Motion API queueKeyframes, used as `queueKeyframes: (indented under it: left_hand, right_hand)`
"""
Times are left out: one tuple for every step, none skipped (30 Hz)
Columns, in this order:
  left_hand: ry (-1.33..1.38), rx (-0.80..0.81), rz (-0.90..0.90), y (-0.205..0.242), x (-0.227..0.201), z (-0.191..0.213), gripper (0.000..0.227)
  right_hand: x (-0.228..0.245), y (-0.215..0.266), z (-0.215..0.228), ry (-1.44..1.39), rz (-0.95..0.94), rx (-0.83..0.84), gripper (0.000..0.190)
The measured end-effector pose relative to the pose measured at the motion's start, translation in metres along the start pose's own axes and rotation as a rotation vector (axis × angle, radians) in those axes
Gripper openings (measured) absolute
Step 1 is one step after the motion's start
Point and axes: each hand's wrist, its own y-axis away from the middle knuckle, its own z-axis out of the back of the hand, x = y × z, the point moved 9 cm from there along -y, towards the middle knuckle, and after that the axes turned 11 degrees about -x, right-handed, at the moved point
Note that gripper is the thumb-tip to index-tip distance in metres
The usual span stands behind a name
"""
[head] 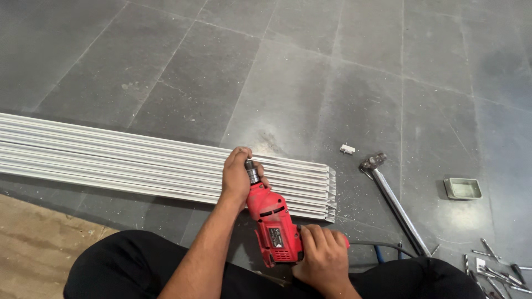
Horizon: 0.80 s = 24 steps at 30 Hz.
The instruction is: The person uses a corded drill to make holes in a stack of white metal profiles. They change the drill bit mid-task and continue drilling at the same location on the profiles.
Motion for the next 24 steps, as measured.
queueKeyframes:
  left_hand:
    - [-0.026,-0.028,0.009,0.0,0.0,0.002,0.015]
    - [-0.054,-0.057,0.02,0.0,0.001,0.004,0.015]
    - [-0.069,-0.063,-0.017,0.0,-0.001,0.004,0.016]
    - [-0.086,-0.07,-0.053,0.0,-0.004,0.003,0.018]
    - [-0.103,-0.077,-0.09,0.001,-0.006,0.003,0.019]
    - [-0.11,-0.08,-0.093,0.001,-0.005,0.003,0.019]
    - [-0.117,-0.083,-0.096,0.001,-0.005,0.003,0.018]
    - [-0.121,-0.085,-0.099,0.002,-0.005,0.003,0.018]
    - [-0.102,-0.064,-0.097,0.002,-0.005,0.002,0.018]
    - [-0.083,-0.046,-0.096,0.003,-0.006,0.001,0.017]
    - [-0.065,-0.028,-0.094,0.003,-0.007,0.001,0.017]
    - [-0.036,-0.002,-0.089,0.004,-0.009,0.0,0.017]
    - [-0.007,0.025,-0.084,0.005,-0.01,-0.001,0.018]
    - [0.021,0.051,-0.078,0.007,-0.012,-0.003,0.019]
    - [0.046,0.068,-0.066,0.007,-0.012,-0.004,0.019]
    - [0.072,0.087,-0.053,0.008,-0.012,-0.005,0.019]
    - [0.098,0.105,-0.04,0.009,-0.011,-0.006,0.019]
    - [0.086,0.111,-0.047,0.009,-0.011,-0.007,0.02]
    - [0.074,0.117,-0.055,0.009,-0.011,-0.008,0.02]
    - [0.062,0.123,-0.062,0.008,-0.011,-0.009,0.021]
    - [0.061,0.132,-0.063,0.008,-0.011,-0.009,0.021]
    - [0.06,0.139,-0.065,0.008,-0.01,-0.009,0.021]
    - [0.06,0.146,-0.067,0.007,-0.009,-0.009,0.021]
    - [0.076,0.161,-0.069,0.007,-0.01,-0.009,0.022]
  right_hand:
    - [0.0,0.0,0.0,0.0,0.004,0.004,0.051]
    - [0.001,0.0,0.0,0.003,0.004,0.005,0.051]
    - [0.002,0.0,0.0,0.006,0.004,0.006,0.051]
    - [0.002,0.001,0.0,0.008,0.003,0.006,0.051]
    - [0.002,0.002,-0.001,0.004,-0.005,0.018,0.052]
    - [0.002,0.002,-0.002,0.002,-0.014,0.027,0.053]
    - [0.001,0.002,-0.003,0.0,-0.023,0.037,0.053]
    - [0.0,0.002,-0.003,-0.002,-0.023,0.037,0.052]
    - [0.0,0.002,-0.002,-0.004,-0.023,0.037,0.051]
    - [0.0,0.002,-0.002,-0.009,-0.022,0.038,0.051]
    - [0.0,0.002,-0.002,-0.006,-0.019,0.035,0.051]
    - [0.0,0.001,-0.002,-0.007,-0.016,0.031,0.051]
    - [0.0,0.001,-0.002,-0.008,-0.012,0.028,0.051]
    - [0.001,0.0,-0.001,-0.005,-0.014,0.019,0.049]
    - [0.001,-0.001,0.0,-0.001,-0.015,0.011,0.048]
    - [0.0,-0.001,0.001,0.005,-0.016,0.003,0.047]
    - [0.001,-0.001,0.001,0.007,-0.013,0.001,0.046]
    - [0.001,-0.002,0.001,0.01,-0.01,0.0,0.045]
    - [0.001,-0.002,0.001,0.013,-0.008,-0.001,0.044]
    - [0.001,-0.002,0.002,0.014,-0.008,-0.003,0.044]
    - [0.001,-0.002,0.002,0.016,-0.009,-0.006,0.044]
    - [0.0,-0.002,0.002,0.017,-0.008,-0.009,0.044]
    - [0.001,-0.002,0.001,0.018,-0.006,-0.008,0.045]
    - [0.001,-0.002,0.001,0.018,-0.005,-0.008,0.045]
